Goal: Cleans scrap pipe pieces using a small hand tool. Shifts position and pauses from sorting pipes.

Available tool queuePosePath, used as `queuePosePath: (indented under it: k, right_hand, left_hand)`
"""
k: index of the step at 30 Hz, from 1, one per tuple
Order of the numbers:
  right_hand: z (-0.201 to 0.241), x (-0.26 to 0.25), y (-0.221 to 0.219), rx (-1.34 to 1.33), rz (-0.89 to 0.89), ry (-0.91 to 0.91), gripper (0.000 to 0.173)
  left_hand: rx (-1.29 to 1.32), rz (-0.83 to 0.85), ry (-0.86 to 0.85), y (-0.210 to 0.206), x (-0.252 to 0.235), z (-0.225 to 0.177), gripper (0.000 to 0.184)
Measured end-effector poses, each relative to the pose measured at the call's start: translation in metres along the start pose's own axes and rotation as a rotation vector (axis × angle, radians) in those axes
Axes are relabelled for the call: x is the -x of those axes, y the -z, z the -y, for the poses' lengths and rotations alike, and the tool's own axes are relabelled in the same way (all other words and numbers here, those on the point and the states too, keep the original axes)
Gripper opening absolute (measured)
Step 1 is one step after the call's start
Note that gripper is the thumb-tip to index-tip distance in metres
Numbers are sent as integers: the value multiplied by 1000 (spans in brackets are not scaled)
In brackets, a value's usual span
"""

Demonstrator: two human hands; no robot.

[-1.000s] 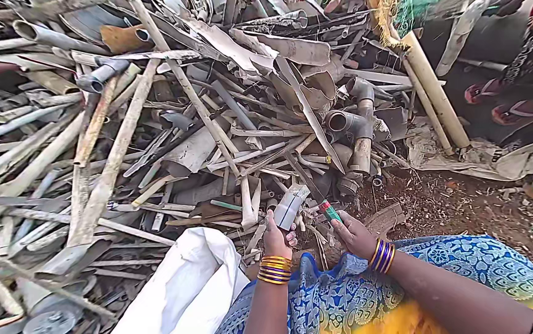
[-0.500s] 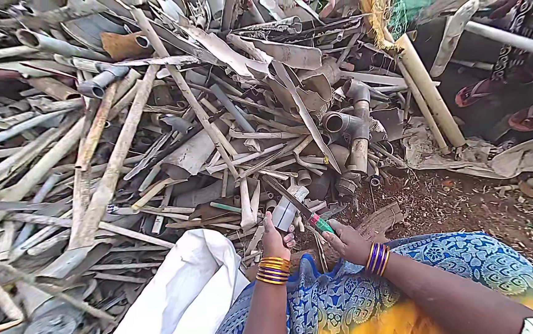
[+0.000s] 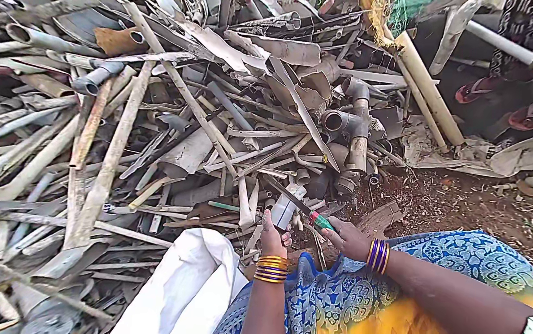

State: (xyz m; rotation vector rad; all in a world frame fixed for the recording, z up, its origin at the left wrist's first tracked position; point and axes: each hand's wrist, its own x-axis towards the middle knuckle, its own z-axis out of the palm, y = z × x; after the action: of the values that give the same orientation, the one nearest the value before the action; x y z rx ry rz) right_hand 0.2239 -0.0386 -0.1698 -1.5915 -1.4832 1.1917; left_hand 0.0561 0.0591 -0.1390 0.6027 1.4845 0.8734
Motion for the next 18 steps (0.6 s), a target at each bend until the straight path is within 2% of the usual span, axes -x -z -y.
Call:
queuePosePath:
  k: [4, 8, 12, 13, 14, 16, 18]
  right_hand:
    - [-6, -1, -7, -66, -230, 95, 46]
    - [-1, 0, -2, 13, 14, 6, 45]
    - [-5, 0, -9, -55, -214, 87, 46]
    - [-3, 0, -7, -26, -164, 56, 44]
    - [-1, 1, -4, 19, -40, 16, 43]
    - [1, 1, -5, 103, 99, 40, 43]
    - [0, 3, -8, 96, -30, 99, 46]
  left_hand:
    - [8, 25, -12, 3, 1, -3, 55]
    - [-17, 29, -17, 4, -1, 0, 54]
    - [36, 63, -8, 6, 1, -4, 56]
    - [53, 64, 2, 7, 0, -4, 56]
    - [68, 62, 16, 7, -1, -3, 56]
    - [93, 48, 39, 6, -4, -1, 55]
    - [72, 80, 51, 7, -4, -2, 55]
